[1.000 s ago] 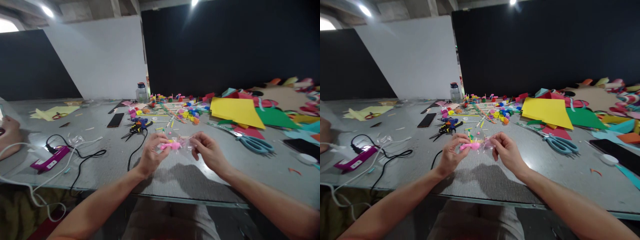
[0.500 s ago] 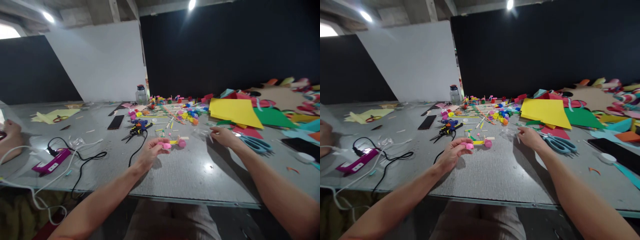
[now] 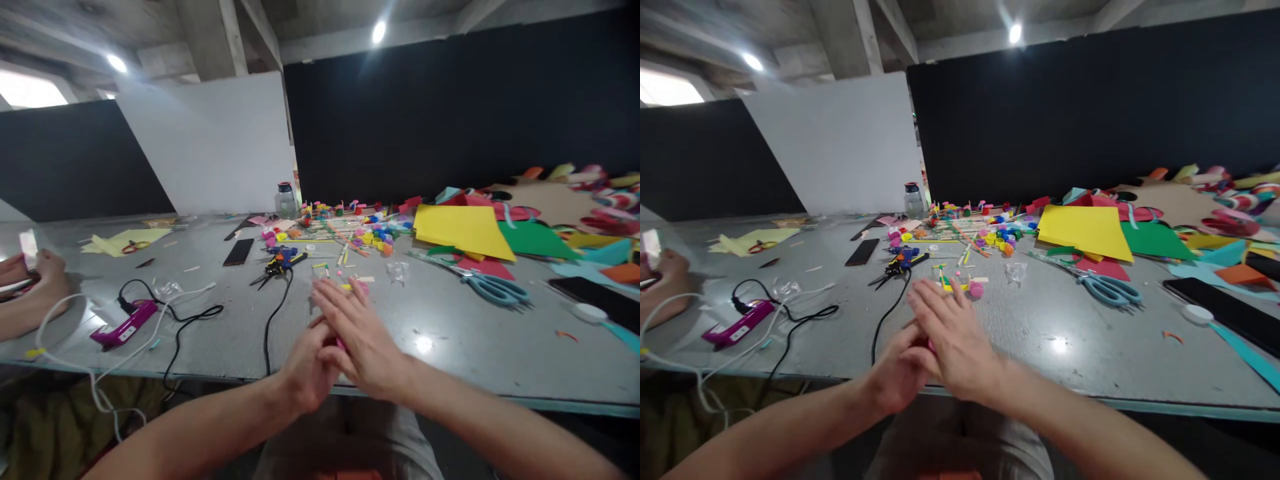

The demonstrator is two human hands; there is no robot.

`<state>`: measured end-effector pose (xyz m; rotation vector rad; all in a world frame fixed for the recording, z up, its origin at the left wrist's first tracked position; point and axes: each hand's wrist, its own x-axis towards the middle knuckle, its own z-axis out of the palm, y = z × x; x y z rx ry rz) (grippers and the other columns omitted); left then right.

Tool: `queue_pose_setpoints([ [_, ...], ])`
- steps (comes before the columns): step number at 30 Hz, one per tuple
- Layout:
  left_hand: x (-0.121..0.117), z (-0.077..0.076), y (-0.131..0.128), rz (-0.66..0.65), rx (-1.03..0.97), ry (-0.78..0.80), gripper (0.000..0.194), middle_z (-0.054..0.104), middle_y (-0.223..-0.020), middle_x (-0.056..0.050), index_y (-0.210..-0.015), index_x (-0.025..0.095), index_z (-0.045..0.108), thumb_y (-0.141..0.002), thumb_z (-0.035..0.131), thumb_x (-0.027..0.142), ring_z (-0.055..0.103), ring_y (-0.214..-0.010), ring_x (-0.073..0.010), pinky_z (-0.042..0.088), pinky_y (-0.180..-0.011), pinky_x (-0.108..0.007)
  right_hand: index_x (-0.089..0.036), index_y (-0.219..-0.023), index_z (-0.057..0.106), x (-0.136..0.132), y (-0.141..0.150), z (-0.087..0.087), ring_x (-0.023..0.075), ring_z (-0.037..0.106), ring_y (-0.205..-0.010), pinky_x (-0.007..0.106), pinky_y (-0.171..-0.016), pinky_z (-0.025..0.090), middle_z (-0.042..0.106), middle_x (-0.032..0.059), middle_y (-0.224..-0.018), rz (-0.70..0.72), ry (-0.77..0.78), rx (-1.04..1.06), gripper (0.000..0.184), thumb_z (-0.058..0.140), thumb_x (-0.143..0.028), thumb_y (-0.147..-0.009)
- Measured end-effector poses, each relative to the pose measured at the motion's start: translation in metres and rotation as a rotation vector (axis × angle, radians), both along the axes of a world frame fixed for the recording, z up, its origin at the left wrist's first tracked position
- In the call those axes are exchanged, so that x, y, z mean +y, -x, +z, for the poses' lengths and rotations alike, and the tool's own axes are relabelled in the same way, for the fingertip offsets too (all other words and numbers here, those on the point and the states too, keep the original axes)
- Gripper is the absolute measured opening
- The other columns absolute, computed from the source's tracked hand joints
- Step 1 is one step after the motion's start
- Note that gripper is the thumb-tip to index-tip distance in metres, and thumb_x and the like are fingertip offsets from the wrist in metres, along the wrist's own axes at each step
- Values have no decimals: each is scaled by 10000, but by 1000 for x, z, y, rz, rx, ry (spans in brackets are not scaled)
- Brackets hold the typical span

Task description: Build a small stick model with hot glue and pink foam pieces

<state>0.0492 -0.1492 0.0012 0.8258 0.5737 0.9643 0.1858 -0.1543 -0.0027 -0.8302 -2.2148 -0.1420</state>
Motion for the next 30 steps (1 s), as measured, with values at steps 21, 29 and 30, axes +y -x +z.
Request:
queue_pose_setpoints([
  [21,-52,-21,-7,312,-182,-250,759,660,-1364,-83,-1234,155,726,-969,267,697,403,-1469,-224,395,-1167,-338,-210,-1639,-49,-35,49,-2,326,-21,-1565,660,-1225,13,-32,96,-1715,75,155,276,722,240,-522,-1056],
  [29,-51,-17,-9,395,-146,-198,778,645,-1383,-82,-1243,192,712,-988,156,673,453,-1441,-208,439,-1136,-375,-313,-1623,-123,-30,49,3,325,65,-1563,642,-1236,78,59,40,-1719,43,150,280,860,366,-640,-996],
  [30,-49,-19,-10,365,-149,-185,797,600,-1442,-80,-1322,164,664,-986,158,678,392,-1478,-215,372,-1179,-382,-310,-1621,-138,-29,49,3,308,26,-1566,627,-1242,83,30,33,-1721,25,160,293,800,310,-600,-1024],
])
